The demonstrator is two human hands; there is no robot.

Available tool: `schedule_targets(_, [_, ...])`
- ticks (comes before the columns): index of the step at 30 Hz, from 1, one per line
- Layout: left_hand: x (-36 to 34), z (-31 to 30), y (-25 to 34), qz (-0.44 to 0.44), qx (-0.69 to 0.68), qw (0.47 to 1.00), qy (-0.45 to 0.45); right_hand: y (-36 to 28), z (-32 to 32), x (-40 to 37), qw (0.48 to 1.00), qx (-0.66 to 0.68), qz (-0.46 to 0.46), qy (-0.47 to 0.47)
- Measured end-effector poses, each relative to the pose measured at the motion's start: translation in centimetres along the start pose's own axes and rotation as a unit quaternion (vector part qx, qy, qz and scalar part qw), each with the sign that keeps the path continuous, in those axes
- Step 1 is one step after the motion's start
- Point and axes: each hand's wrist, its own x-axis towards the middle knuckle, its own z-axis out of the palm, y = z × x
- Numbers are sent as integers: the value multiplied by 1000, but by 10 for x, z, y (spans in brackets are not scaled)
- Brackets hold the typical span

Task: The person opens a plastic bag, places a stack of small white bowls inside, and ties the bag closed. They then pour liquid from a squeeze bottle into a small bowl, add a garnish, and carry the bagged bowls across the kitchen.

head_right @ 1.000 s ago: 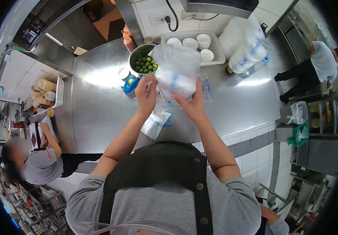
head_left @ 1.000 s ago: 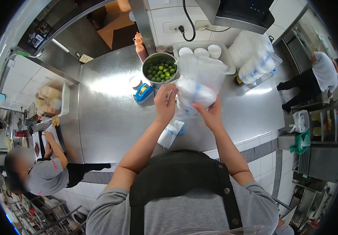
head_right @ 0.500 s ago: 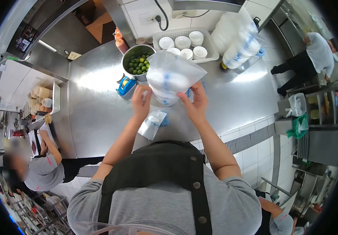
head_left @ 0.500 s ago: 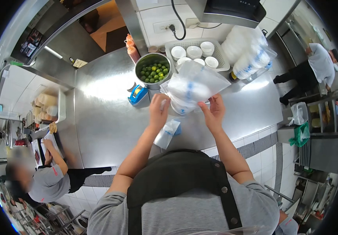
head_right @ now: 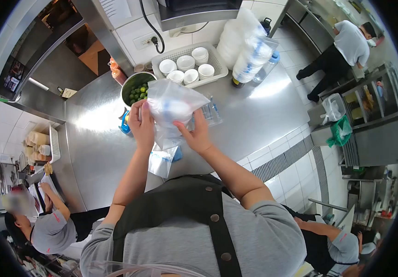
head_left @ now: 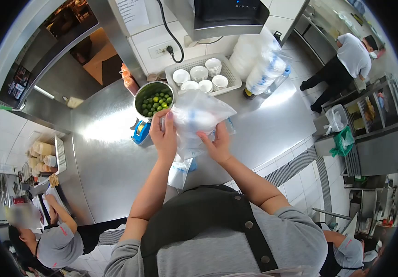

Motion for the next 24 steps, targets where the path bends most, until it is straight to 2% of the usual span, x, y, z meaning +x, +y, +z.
schedule_targets(3, [-4,-6,1,-19,-51,998,-26,-3,-6,-1,998,-61,-23,-25])
schedule_targets(5, [-4,-9,6,-11,-29,999,-42,-12,-11,6,992,-105,-54,-37])
schedule_targets(7, [0,-12,8,18,19,998,-58,-20,-11,12,998,-42,-17,-40])
schedule_targets(8, [8,-17,-1,114,110,985,-65,-22,-10,13,999,-10,1,-41])
schedule_targets(11, [11,-18,3,182,175,965,-74,-12,-1,9,992,89,80,-40])
schedule_targets(12, [9,-17,5,105,83,989,-61,-13,3,9,992,94,80,-36])
schedule_targets(14, [1,-11,8,-50,-104,993,-33,-14,11,10,991,105,78,-26])
schedule_targets(17, [0,-7,1,-67,-166,984,-21,-11,20,7,987,132,87,6])
schedule_targets(21, [1,-5,-4,-149,-252,956,-9,-5,16,6,989,125,79,-4])
schedule_targets(24, [2,-6,-2,-135,-236,962,-19,0,12,3,986,133,93,-27])
